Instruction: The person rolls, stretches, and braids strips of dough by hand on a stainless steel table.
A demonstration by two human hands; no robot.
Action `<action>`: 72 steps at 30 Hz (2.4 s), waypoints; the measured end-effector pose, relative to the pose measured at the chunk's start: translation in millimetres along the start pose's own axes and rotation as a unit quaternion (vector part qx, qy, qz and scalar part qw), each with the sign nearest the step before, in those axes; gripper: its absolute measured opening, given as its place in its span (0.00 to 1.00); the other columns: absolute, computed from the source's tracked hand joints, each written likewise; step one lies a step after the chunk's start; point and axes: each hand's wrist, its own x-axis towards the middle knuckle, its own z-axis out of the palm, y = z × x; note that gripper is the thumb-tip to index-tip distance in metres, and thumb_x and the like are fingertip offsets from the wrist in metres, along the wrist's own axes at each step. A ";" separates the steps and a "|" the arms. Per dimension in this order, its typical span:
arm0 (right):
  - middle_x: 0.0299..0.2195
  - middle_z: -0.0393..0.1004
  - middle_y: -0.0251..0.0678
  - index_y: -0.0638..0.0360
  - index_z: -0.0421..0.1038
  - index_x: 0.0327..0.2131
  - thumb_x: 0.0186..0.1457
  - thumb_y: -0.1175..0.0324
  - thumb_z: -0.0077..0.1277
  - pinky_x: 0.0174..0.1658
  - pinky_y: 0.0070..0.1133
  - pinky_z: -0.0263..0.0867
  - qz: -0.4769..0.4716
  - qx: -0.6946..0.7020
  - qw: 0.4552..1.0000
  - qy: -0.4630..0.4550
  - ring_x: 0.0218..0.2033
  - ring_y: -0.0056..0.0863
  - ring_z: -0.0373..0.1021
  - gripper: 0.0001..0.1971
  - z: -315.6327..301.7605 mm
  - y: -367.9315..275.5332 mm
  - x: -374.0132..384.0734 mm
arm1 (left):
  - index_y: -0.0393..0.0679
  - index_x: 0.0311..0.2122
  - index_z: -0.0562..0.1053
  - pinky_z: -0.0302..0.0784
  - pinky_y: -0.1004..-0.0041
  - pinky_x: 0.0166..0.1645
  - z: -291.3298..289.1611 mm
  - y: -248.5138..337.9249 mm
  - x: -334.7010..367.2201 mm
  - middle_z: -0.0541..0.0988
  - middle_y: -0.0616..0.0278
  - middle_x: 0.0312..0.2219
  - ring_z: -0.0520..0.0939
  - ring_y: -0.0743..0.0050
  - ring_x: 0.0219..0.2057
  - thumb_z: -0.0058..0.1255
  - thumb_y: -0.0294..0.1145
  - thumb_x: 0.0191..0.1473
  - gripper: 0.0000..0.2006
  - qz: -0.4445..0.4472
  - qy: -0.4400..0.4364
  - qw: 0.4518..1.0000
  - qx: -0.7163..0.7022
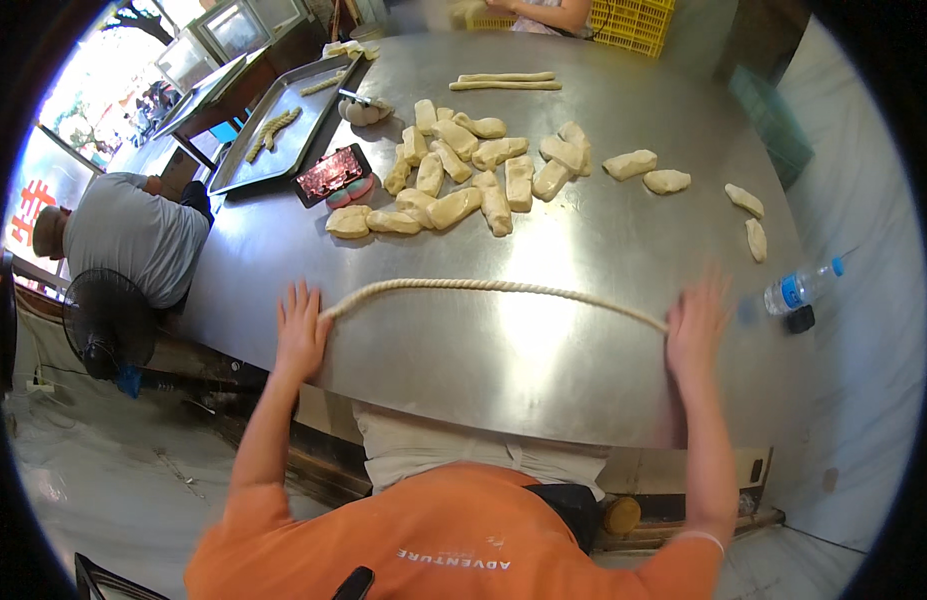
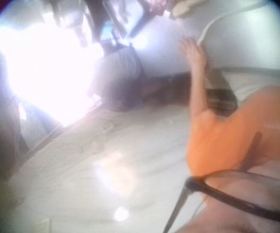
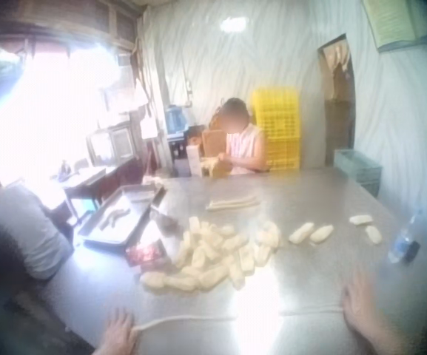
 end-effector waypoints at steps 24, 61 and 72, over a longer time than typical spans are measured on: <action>0.36 0.79 0.43 0.59 0.77 0.38 0.62 0.62 0.60 0.46 0.38 0.76 -0.495 0.273 0.825 -0.009 0.42 0.43 0.78 0.10 64.8 -400.7 7.1 | 0.46 0.61 0.80 0.68 0.51 0.71 -17.2 65.6 5.4 0.80 0.48 0.61 0.77 0.42 0.65 0.57 0.43 0.69 0.20 -0.058 -0.021 0.957 -0.283; 0.23 0.58 0.17 0.49 0.71 0.35 0.72 0.48 0.56 0.25 0.23 0.48 0.004 0.659 0.751 -0.042 0.22 0.12 0.52 0.17 -200.3 21.9 67.2 | 0.52 0.39 0.85 0.83 0.61 0.40 -61.7 -84.0 21.7 0.86 0.64 0.30 0.84 0.59 0.32 0.67 0.30 0.51 0.09 0.017 0.152 0.972 -0.177; 0.35 0.83 0.41 0.65 0.80 0.50 0.77 0.53 0.47 0.41 0.26 0.69 0.022 0.218 0.974 -0.052 0.36 0.26 0.70 0.22 -47.7 34.2 4.2 | 0.49 0.40 0.87 0.79 0.52 0.48 78.1 -129.3 53.2 0.86 0.59 0.31 0.85 0.50 0.39 0.64 0.34 0.61 0.05 -0.117 0.175 0.967 -0.141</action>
